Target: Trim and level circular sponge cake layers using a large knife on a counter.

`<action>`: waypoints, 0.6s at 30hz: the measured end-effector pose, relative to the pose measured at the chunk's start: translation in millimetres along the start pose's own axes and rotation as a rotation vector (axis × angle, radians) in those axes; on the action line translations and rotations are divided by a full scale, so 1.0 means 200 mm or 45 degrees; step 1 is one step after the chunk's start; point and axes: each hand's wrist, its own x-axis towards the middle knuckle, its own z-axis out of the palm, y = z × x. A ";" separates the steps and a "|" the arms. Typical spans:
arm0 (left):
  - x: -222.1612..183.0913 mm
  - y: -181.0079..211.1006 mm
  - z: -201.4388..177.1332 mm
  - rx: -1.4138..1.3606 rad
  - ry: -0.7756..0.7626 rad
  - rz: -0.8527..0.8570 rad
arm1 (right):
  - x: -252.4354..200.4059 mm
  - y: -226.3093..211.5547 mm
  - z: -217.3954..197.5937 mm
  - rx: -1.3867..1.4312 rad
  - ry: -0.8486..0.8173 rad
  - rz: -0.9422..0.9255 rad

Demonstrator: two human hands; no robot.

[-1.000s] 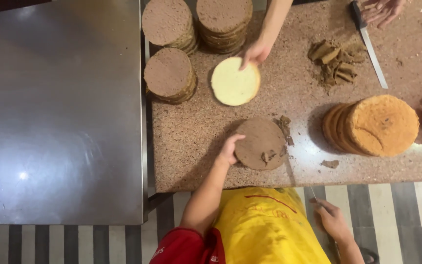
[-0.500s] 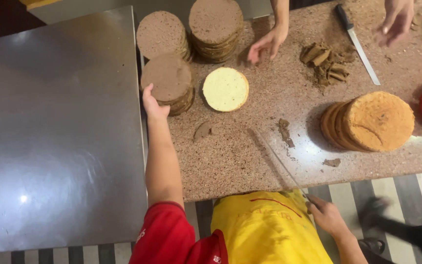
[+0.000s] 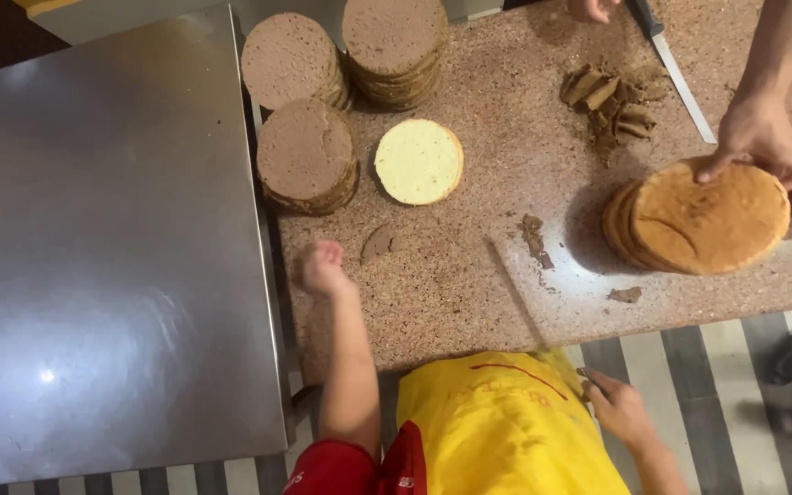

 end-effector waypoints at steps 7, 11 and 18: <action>-0.71 -0.03 0.38 1.027 -0.598 0.603 | 0.01 0.08 -0.06 -0.058 0.059 -0.318; -0.87 -0.55 0.70 0.815 -1.308 0.269 | 0.01 -0.05 -0.10 -0.290 0.127 -0.549; -0.90 -0.82 0.85 0.426 -1.376 0.490 | 0.47 -0.19 -0.09 -0.592 0.293 -0.937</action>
